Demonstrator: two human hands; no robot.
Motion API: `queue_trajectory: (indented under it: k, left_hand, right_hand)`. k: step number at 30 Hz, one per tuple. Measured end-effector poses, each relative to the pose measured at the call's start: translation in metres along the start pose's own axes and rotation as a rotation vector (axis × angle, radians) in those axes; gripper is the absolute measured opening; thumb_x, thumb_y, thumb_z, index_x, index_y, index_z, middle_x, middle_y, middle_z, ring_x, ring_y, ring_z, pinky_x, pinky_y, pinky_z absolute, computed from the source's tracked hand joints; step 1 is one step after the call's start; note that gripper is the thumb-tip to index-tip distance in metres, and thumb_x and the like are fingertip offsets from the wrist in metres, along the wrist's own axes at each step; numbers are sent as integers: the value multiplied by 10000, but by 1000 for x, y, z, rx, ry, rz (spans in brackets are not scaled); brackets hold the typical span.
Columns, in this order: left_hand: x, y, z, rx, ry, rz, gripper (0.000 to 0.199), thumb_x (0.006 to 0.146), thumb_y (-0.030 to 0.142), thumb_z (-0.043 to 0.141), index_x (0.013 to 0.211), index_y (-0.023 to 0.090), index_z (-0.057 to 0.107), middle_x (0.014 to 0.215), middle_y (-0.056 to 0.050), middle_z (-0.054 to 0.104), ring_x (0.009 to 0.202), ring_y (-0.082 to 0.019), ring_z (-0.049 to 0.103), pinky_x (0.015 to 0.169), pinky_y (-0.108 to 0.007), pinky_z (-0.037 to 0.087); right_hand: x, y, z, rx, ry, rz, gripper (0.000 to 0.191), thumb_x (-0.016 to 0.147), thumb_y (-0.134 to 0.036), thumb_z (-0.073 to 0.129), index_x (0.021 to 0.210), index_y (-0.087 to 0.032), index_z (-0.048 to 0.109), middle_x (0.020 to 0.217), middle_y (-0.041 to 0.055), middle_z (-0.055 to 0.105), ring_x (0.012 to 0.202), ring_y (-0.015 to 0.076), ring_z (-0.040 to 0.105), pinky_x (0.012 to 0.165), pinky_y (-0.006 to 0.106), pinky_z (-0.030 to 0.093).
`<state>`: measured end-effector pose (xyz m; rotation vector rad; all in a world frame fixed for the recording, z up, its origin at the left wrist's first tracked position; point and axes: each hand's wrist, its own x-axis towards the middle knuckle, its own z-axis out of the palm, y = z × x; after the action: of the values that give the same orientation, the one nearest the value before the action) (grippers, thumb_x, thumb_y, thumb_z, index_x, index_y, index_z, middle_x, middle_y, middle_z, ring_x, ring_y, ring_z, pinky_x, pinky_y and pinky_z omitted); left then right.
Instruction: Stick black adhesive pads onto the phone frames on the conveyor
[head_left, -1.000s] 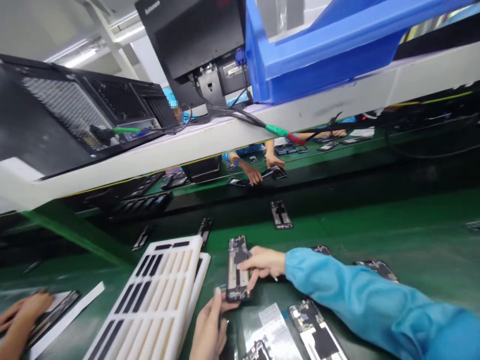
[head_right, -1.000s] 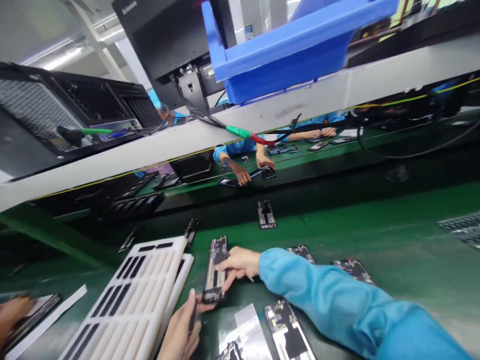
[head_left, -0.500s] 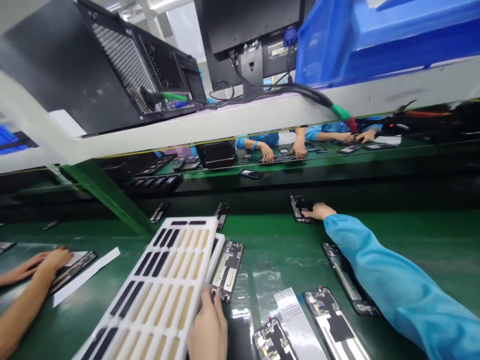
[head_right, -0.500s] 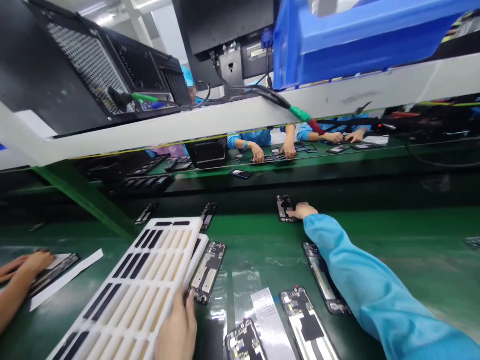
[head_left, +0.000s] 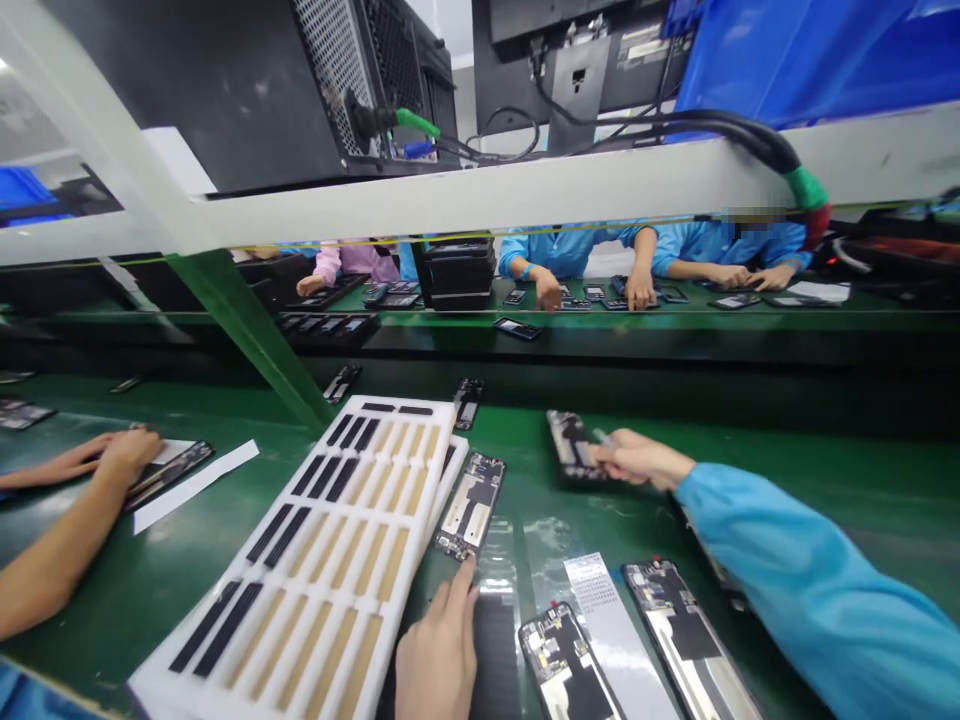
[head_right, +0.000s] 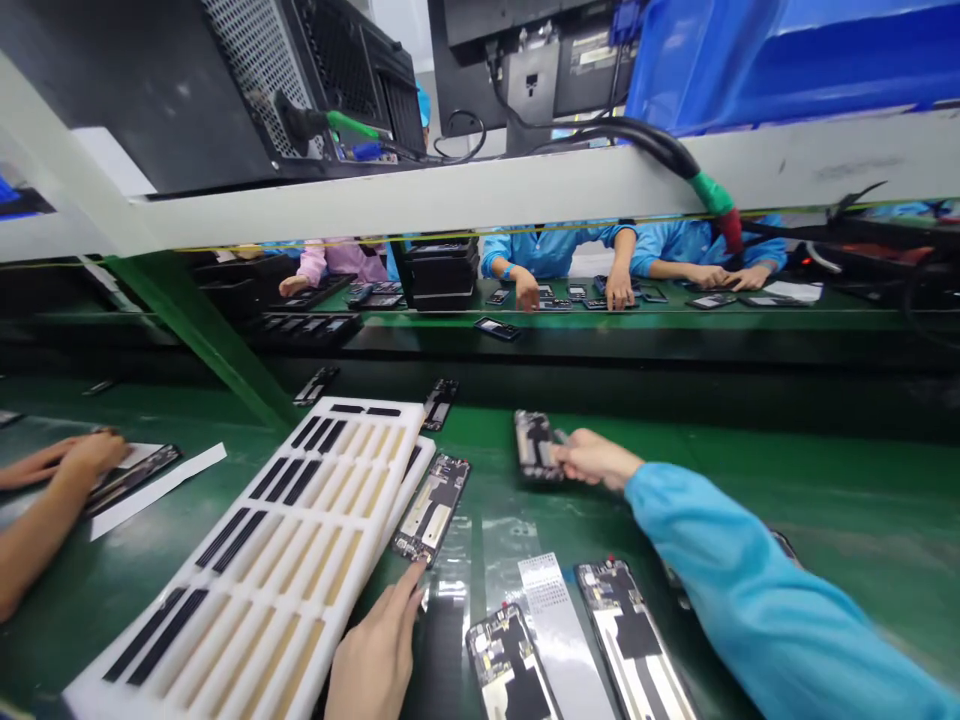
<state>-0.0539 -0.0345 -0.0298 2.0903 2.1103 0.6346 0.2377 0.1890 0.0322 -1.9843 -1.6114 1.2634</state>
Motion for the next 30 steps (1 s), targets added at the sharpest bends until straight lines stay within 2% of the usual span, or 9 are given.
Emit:
queue_trajectory:
  k: [5,10,14,17,19,21,26,28,30]
  left_hand:
    - [-3,11,3,-42,39,3,385,1041,285,343,1314,272,613,1052,-27,758,843,-186,764,648,-229,579]
    - [-4,12,4,-109,85,-54,400,1037,301,346,1326,253,620,1135,-58,763,878,-205,766,752,-261,602]
    - [-7,12,0,-196,97,-115,394,1028,287,368,1317,249,633,1183,-68,751,957,-222,754,826,-278,586]
    - [-17,11,-7,-285,128,-180,412,1029,312,345,1321,230,624,1240,-84,726,1032,-217,729,895,-278,551]
    - [-27,10,-12,-340,147,-259,432,1035,363,324,1295,204,630,1130,-94,762,945,-201,742,844,-261,552]
    - [-39,10,-16,-390,147,-350,468,1030,460,324,1201,187,664,942,-81,786,827,-193,742,769,-252,555]
    - [-64,11,-11,-484,61,-464,692,925,736,310,900,166,701,764,-73,762,682,-216,717,621,-266,561]
    - [-72,7,-11,-447,41,-496,652,945,688,307,891,169,697,759,-79,761,699,-233,722,641,-286,565]
    - [-81,-2,-14,-354,37,-540,513,968,568,359,973,184,699,846,-91,777,799,-266,738,717,-326,572]
  right_hand:
    - [-30,-8,96,-45,-225,31,304,992,-359,610,1214,-152,621,1147,78,665,932,193,681,795,381,589]
    - [-34,-26,148,-11,-264,-22,296,993,-355,607,1214,-158,624,1160,80,663,941,193,678,804,380,586]
    - [-38,-30,158,25,-269,-61,290,996,-370,602,1185,-152,630,1098,67,672,872,171,679,754,350,588]
    - [-58,-19,146,40,-284,-120,282,1024,-405,534,1039,-137,622,800,2,667,607,115,622,595,266,533]
    - [-80,-5,137,50,-305,-185,294,1025,-425,493,891,-171,554,568,-48,595,471,113,549,523,237,455]
    - [-106,12,137,64,-334,-241,297,993,-459,491,814,-223,462,462,-62,552,453,136,550,530,243,432]
    - [-166,47,178,207,-410,-185,360,854,-598,532,803,-254,439,444,-81,477,439,150,515,517,267,421]
    - [-175,48,186,293,-434,-133,406,774,-632,601,785,-244,485,456,-78,458,442,140,484,490,261,391]
    - [-170,43,173,356,-452,-104,446,760,-656,602,786,-213,567,481,-55,493,438,131,471,465,256,375]
